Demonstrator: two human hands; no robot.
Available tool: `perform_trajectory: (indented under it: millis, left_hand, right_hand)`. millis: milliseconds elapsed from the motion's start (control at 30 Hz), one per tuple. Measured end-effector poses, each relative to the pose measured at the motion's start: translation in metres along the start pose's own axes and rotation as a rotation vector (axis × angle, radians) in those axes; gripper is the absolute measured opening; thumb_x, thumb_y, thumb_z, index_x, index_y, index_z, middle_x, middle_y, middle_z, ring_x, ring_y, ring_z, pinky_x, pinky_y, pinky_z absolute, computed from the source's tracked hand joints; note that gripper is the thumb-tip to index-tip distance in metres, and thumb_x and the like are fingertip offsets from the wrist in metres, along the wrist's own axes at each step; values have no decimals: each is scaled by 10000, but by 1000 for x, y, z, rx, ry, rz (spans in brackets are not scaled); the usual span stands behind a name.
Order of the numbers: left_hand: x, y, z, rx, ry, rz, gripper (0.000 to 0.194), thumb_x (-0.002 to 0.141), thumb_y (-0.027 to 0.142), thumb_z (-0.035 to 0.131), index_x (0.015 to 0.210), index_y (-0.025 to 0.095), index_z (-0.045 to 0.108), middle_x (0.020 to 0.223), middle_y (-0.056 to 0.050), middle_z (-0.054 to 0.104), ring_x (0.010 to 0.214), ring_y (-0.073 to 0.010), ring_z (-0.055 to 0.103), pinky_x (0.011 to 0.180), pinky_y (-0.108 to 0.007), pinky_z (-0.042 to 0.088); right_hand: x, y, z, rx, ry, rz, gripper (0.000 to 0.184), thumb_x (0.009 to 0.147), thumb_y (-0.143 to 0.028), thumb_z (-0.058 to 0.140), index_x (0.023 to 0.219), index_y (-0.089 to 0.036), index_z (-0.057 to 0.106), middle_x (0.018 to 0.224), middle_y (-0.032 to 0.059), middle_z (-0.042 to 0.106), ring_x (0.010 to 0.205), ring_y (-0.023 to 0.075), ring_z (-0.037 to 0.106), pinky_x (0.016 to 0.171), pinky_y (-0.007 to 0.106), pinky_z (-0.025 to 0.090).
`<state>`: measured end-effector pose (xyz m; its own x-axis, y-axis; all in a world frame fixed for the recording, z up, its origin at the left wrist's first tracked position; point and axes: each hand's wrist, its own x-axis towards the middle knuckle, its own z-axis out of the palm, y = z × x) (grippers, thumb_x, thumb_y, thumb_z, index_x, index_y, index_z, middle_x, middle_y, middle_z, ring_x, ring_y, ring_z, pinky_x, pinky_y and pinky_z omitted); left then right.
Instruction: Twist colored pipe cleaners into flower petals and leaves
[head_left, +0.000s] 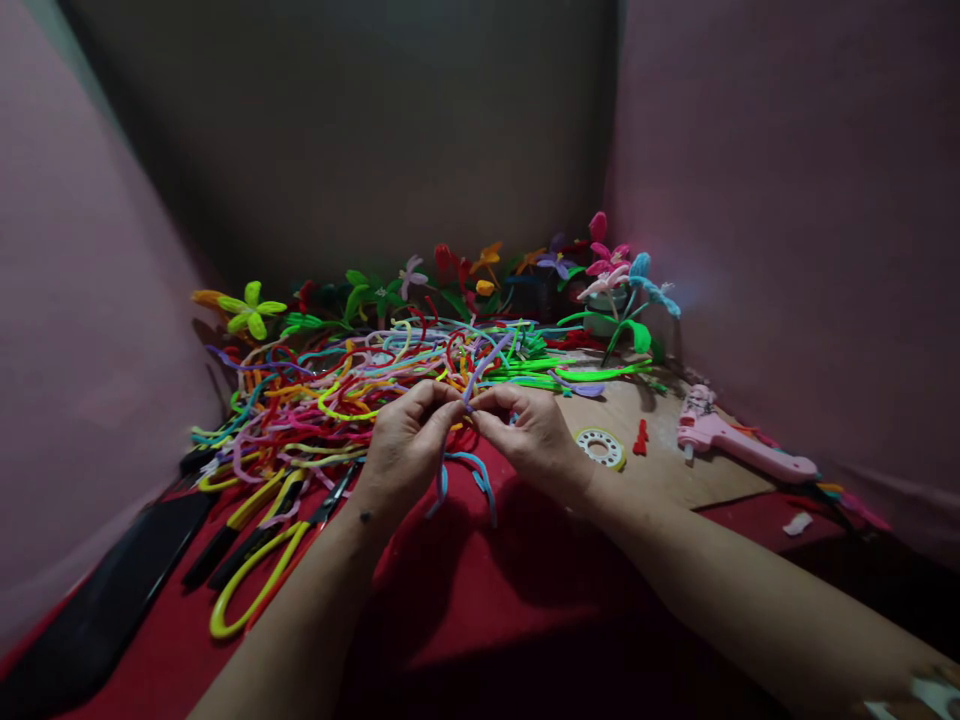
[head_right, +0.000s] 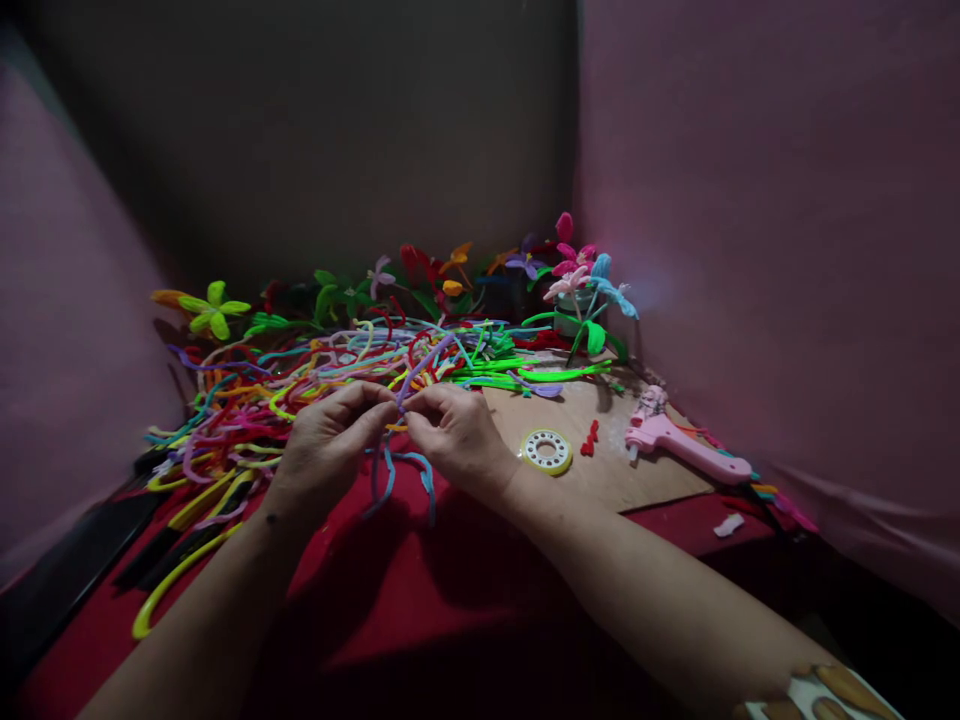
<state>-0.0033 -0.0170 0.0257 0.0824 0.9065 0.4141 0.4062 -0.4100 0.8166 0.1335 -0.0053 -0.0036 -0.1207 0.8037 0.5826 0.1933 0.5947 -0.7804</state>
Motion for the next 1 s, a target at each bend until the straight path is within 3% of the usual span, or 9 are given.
perform_trajectory:
  millis: [100, 233, 533, 667, 833, 1000]
  left_hand:
    - [1, -1, 0, -31, -20, 4, 106, 721, 240, 569, 720, 139, 599, 646, 15, 581, 598, -97, 500, 559, -193, 383]
    - [1, -4, 1, -51, -30, -28, 147, 700, 278, 603, 720, 132, 604, 632, 9, 579, 577, -101, 495, 553, -207, 390]
    - [2, -7, -4, 130, -64, 73, 100, 765, 237, 514, 710, 156, 539, 604, 36, 485, 549, -85, 414, 529, -199, 344]
    - [3, -7, -5, 149, -96, 89, 110, 779, 246, 501, 725, 157, 535, 619, 29, 493, 566, -92, 426, 553, -206, 358]
    - [4, -12, -5, 313, -57, 264, 112, 792, 244, 495, 751, 162, 559, 710, -14, 568, 669, -128, 506, 640, -243, 393]
    - [5, -16, -5, 486, -74, 443, 115, 803, 198, 451, 712, 169, 515, 719, -35, 551, 694, -148, 486, 657, -272, 389]
  right_hand:
    - [1, 1, -1, 154, -27, 123, 152, 730, -242, 560, 638, -128, 605, 583, 10, 571, 545, 96, 496, 539, 221, 391]
    - [3, 3, -2, 193, -32, 140, 151, 714, -247, 577, 629, -126, 601, 575, 3, 562, 541, 88, 482, 542, 219, 379]
    - [5, 5, -1, 367, -111, 288, 175, 671, -255, 598, 566, -121, 556, 537, -24, 510, 518, 66, 434, 527, 215, 345]
    - [6, 2, -3, 385, -86, 297, 170, 657, -253, 617, 567, -120, 562, 535, -26, 510, 512, 67, 430, 523, 220, 337]
    - [5, 0, -4, 278, -75, 246, 155, 679, -245, 605, 592, -119, 583, 550, -17, 519, 535, 79, 442, 534, 227, 344]
    - [4, 5, -1, 230, -79, 178, 143, 702, -227, 586, 610, -118, 597, 570, -10, 534, 558, 86, 463, 556, 230, 367]
